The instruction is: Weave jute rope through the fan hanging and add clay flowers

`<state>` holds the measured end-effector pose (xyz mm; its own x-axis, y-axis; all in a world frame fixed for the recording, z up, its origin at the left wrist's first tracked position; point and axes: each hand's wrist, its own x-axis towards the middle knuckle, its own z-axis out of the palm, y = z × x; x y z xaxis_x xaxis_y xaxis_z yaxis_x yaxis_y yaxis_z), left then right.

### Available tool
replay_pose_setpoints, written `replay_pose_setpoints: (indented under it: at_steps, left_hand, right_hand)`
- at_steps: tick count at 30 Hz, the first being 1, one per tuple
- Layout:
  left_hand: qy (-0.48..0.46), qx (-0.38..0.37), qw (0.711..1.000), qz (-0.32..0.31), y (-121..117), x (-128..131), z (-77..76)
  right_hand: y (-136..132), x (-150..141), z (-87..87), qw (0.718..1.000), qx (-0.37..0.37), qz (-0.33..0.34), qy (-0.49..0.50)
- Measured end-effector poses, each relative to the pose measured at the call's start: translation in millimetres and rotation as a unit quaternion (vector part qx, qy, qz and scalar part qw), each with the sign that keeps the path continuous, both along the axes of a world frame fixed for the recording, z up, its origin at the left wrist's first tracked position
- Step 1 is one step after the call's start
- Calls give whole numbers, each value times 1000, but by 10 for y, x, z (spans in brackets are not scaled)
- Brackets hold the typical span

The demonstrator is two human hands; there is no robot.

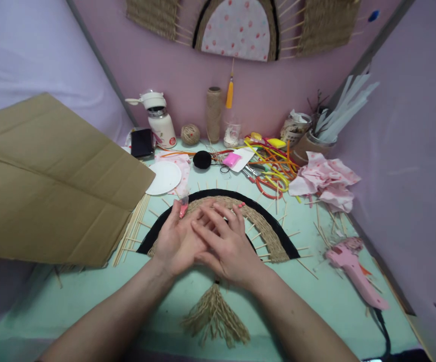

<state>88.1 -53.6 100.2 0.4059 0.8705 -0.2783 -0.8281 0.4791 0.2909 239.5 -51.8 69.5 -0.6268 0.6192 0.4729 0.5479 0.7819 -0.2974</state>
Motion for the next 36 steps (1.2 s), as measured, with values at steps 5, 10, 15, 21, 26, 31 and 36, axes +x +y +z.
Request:
replay_pose_setpoints:
  at_steps: [5,10,15,21,26,31,36]
  left_hand:
    - [-1,20,999,28,4,-15,13]
    - [2,15,1000,5,5,-12,19]
    - [-2,21,999,23,13,-26,23]
    - [-7,20,999,44,23,-40,15]
    - [-10,16,1000,0,13,-15,18]
    - [-11,11,999,46,24,-9,11]
    - [-3,4,999,40,31,-13,-13]
  right_hand:
    - [6,4,5,999,16,-44,14]
    - [-6,-15,7,1000,9,-5,11]
    - [-1,-21,8,998,3,-50,35]
    - [-7,-17,29,1000,11,-6,24]
    - [-3,-9,22,999,-1,-33,40]
    - [-16,-1,48,998,-19,15,52]
    - [0,32,37,994,-42,5,104]
